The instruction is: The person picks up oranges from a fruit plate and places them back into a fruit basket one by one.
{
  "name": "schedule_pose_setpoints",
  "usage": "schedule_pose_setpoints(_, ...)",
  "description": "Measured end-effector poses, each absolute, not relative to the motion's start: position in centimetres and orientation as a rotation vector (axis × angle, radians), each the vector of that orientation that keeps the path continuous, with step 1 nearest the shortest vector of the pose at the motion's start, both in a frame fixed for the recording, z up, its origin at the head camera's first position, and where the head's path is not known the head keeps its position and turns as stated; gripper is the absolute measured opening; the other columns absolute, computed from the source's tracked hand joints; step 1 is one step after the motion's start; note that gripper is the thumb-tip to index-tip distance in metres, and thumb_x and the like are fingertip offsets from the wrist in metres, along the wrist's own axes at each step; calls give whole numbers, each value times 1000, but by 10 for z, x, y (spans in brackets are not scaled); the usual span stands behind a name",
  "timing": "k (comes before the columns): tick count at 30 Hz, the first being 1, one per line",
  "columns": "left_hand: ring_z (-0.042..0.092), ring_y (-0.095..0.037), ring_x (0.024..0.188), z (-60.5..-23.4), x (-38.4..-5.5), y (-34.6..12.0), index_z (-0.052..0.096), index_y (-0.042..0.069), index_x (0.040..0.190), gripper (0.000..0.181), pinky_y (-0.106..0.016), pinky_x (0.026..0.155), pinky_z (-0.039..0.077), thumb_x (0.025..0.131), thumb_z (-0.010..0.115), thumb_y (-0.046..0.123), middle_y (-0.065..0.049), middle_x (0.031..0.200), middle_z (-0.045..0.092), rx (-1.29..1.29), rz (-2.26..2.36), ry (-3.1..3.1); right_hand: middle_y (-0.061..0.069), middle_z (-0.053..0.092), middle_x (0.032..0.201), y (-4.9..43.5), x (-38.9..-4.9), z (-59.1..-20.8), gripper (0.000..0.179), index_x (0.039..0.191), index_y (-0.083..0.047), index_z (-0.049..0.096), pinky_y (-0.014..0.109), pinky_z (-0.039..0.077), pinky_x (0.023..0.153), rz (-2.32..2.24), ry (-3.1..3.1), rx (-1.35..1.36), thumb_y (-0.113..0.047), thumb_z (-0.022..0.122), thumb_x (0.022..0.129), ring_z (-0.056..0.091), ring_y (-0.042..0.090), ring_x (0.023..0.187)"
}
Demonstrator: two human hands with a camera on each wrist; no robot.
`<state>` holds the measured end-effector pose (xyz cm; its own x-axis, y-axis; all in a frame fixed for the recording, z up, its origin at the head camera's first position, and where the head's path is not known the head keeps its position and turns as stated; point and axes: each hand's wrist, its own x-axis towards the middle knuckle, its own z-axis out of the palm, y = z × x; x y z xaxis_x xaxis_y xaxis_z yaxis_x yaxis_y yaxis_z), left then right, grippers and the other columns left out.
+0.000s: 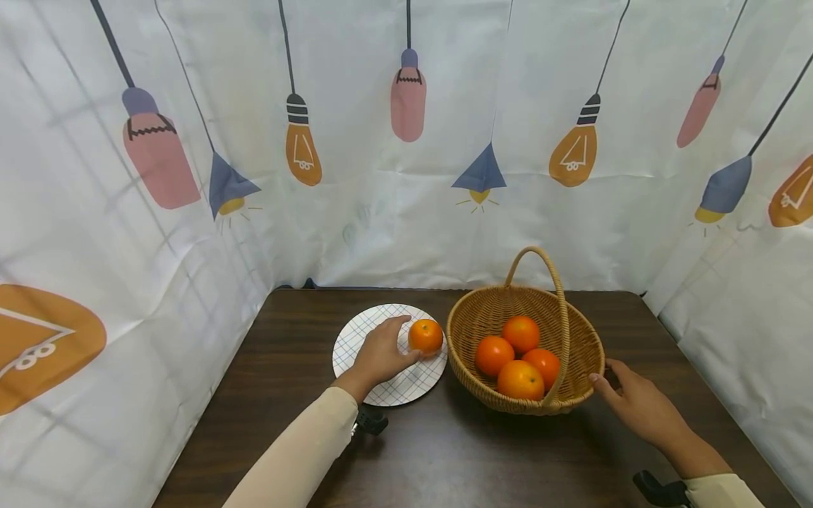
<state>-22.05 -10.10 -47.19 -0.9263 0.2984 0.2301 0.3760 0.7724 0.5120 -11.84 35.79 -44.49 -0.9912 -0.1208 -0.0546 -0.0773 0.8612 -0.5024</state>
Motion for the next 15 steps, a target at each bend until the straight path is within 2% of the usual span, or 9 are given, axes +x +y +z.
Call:
schedule_pose_setpoints(8, 52, -32, 133, -479, -228, -94, 47, 14, 152, 82, -51, 111, 40, 83, 83, 40, -10, 149, 53, -520, -892, -2925, 35, 59, 129, 359, -120, -444, 72, 146, 13, 35, 51, 57, 70, -789, 2941, -156, -47, 43, 108, 68, 33, 93)
schedule_pose_setpoints(15, 58, -32, 124, -481, -230, -86, 47, 7, 151, 85, -48, 104, 46, 83, 82, 45, -12, 144, 56, -547, -911, -2904, 33, 60, 129, 357, -119, -445, 72, 146, 12, 37, 53, 57, 73, -807, 2947, -156, -48, 44, 108, 68, 34, 95)
